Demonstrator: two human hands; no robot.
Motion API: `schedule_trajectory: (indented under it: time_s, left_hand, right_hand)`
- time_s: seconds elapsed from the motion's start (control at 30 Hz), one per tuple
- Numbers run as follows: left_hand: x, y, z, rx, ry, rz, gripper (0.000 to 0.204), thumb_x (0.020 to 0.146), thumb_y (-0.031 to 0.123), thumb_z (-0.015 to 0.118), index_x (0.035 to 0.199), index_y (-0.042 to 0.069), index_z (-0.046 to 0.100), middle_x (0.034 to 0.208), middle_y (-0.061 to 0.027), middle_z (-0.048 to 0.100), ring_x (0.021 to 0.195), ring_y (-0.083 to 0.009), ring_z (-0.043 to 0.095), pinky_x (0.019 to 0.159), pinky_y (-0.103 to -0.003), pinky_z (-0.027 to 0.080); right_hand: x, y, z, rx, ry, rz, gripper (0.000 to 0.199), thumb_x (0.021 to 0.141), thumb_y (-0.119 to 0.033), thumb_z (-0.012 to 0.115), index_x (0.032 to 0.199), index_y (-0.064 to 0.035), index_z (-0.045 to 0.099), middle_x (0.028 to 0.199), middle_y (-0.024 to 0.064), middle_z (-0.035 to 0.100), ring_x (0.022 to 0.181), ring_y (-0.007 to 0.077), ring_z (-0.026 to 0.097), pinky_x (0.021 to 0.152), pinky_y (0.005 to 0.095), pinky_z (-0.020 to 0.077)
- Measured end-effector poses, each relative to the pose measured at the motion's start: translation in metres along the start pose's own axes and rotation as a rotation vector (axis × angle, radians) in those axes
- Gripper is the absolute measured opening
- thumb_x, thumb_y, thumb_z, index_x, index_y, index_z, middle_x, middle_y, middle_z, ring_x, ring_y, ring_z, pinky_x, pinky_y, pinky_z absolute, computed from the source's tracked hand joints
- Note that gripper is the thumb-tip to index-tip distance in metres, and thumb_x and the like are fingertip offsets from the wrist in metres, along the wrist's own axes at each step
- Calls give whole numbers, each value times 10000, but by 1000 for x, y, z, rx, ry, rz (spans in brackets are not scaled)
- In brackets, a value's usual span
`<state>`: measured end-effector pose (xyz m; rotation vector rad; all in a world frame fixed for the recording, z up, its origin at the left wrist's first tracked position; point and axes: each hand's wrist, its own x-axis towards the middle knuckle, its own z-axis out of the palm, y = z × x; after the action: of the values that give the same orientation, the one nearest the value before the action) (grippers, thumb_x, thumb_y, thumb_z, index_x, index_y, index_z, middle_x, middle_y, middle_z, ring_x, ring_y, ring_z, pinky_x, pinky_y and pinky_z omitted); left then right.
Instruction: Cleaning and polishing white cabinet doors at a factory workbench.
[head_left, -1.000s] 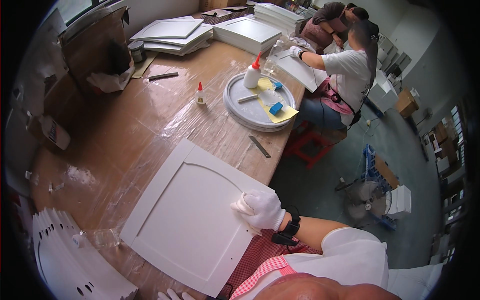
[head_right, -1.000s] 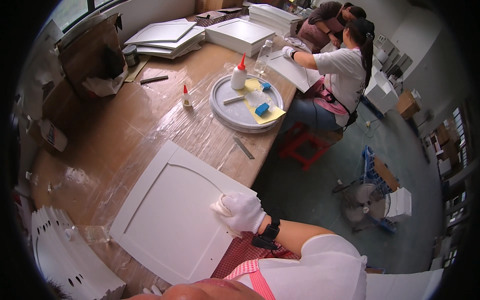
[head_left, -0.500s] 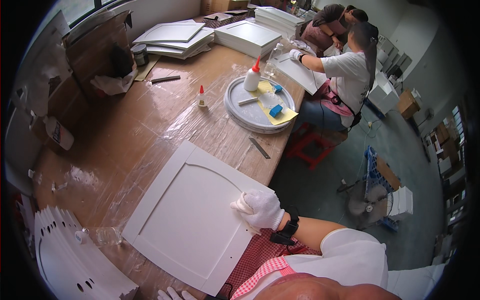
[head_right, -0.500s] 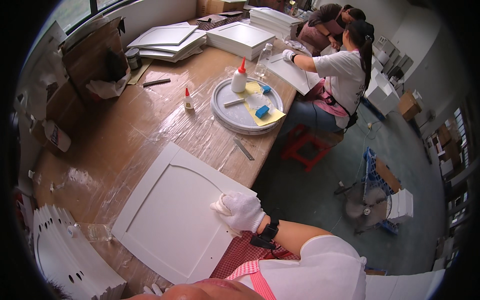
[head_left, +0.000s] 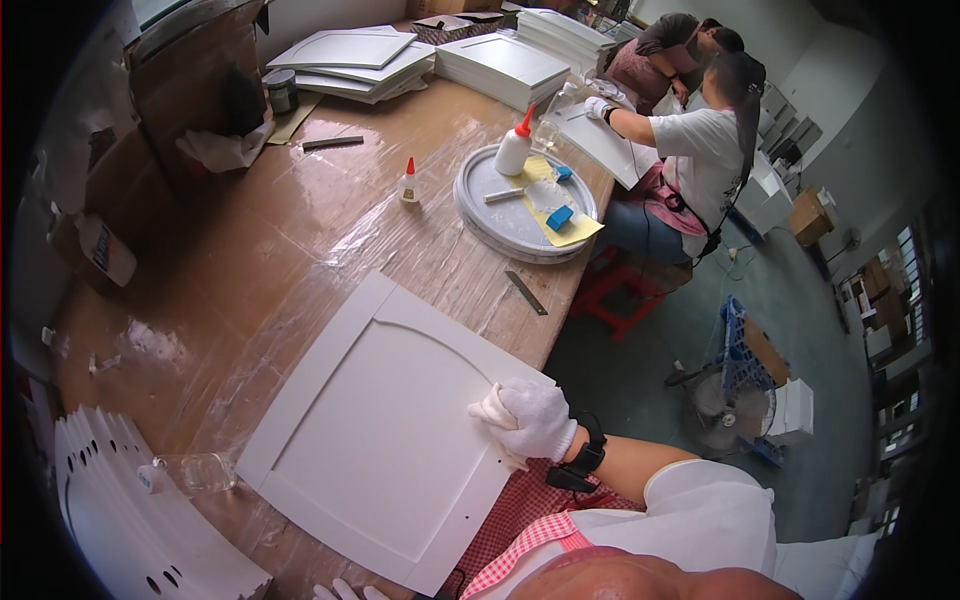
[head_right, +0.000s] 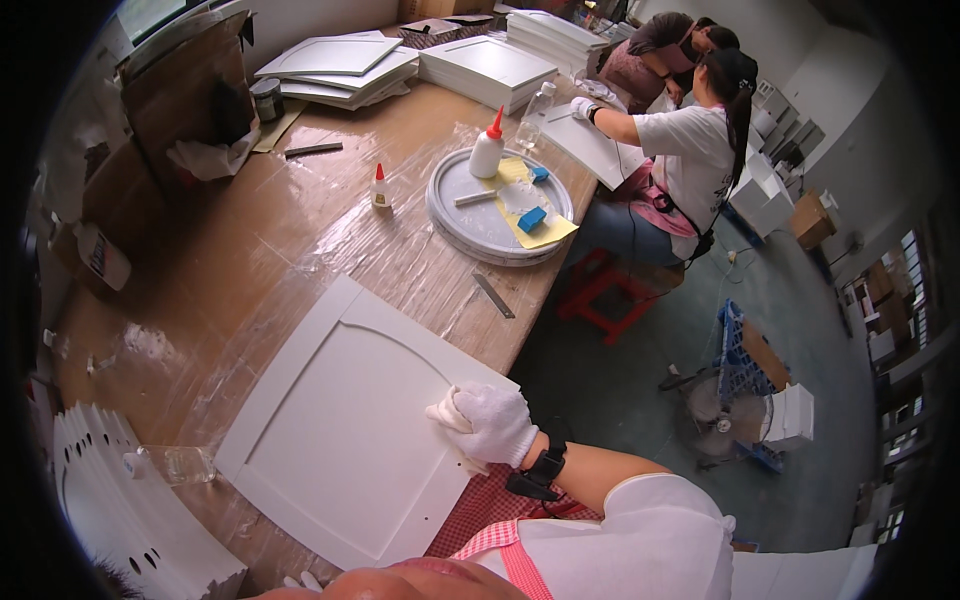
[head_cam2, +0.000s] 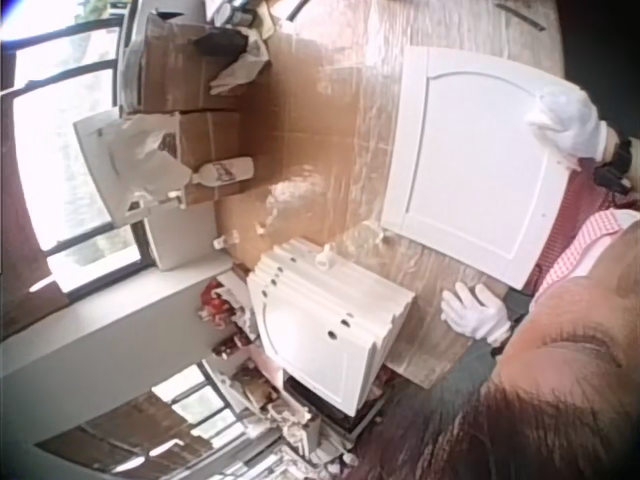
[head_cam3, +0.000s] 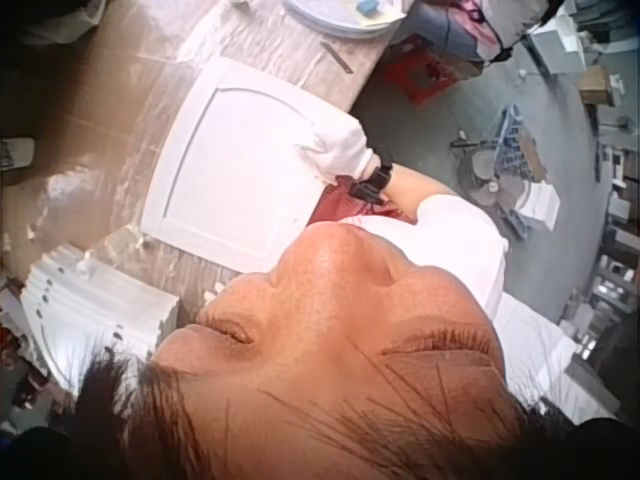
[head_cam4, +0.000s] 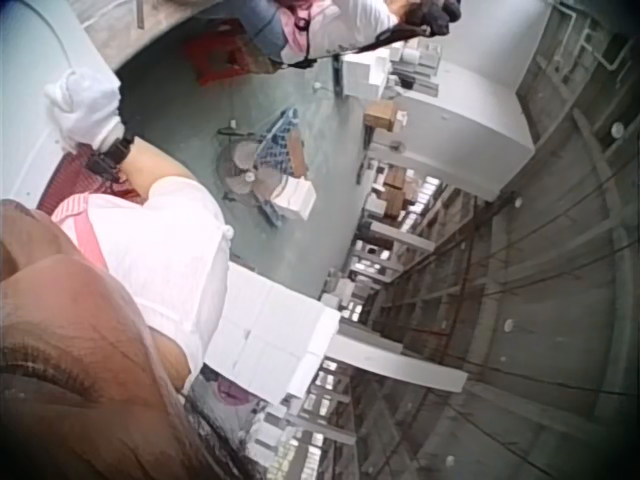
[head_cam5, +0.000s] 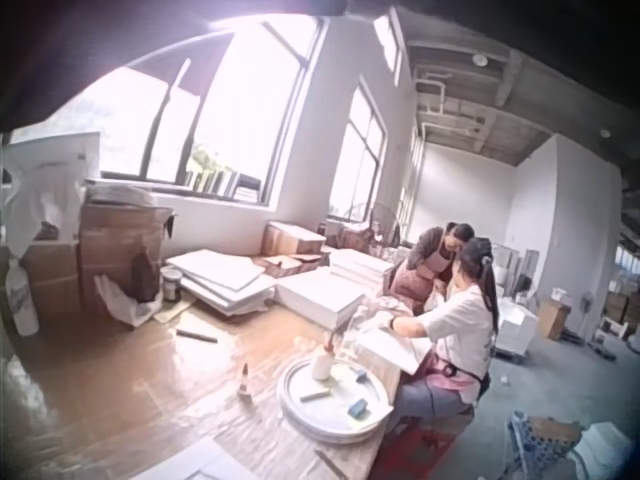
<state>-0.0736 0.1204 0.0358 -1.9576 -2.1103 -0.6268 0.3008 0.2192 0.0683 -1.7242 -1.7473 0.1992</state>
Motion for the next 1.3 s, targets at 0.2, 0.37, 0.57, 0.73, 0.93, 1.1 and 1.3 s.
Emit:
schedule_trajectory:
  time_s: [0.2,0.37,0.57,0.73,0.93,1.1,1.3]
  left_hand:
    - [2,-2,0,4,-18,10,414,1003,442,580,1205,104,710,1321,-219,648,1177,-463,608,1022,-622,451]
    - [4,0,-1,30,-44,10,416,1001,443,580,1205,105,710,1322,-223,646,1173,-467,609,1020,-626,451]
    - [0,-3,1,-3,-11,-3,420,1002,445,576,1203,102,711,1323,-224,646,1173,-472,608,1023,-625,450]
    - [-2,-6,-3,38,-64,20,427,1002,450,576,1211,102,708,1330,-223,643,1175,-474,608,1028,-627,449]
    - [-13,-7,-18,120,-340,-76,582,1001,494,541,1417,91,600,1434,-320,545,1322,-498,516,1103,-680,356]
    - [-22,-14,16,72,-97,15,447,938,312,639,1310,65,662,1464,-204,559,1348,-443,505,1170,-596,328]
    - [-27,-19,23,102,-19,-47,443,898,328,687,1279,102,702,1420,-194,602,1320,-413,542,1158,-560,358]
  right_hand:
    - [-1,1,1,0,0,1,250,880,-272,755,712,-138,627,720,92,591,648,325,619,573,409,482]
    - [4,2,2,-19,-1,-15,212,838,-191,753,687,-150,610,670,64,550,610,293,596,551,382,470]
    - [2,-1,4,28,24,1,250,815,-109,751,649,-159,571,617,41,509,563,262,566,529,351,454]
    - [-4,-5,0,34,22,22,251,818,-116,756,652,-151,572,623,48,520,571,267,572,535,350,459]
    - [1,-2,15,14,12,-5,239,813,-177,797,701,-125,592,688,96,585,625,327,611,564,395,487]
    - [2,11,8,-82,71,-42,194,785,-212,798,805,-94,644,777,119,615,678,355,632,588,444,506]
    - [-1,19,21,-100,-29,-27,201,849,-249,778,913,-82,687,829,119,672,750,341,679,662,410,552]
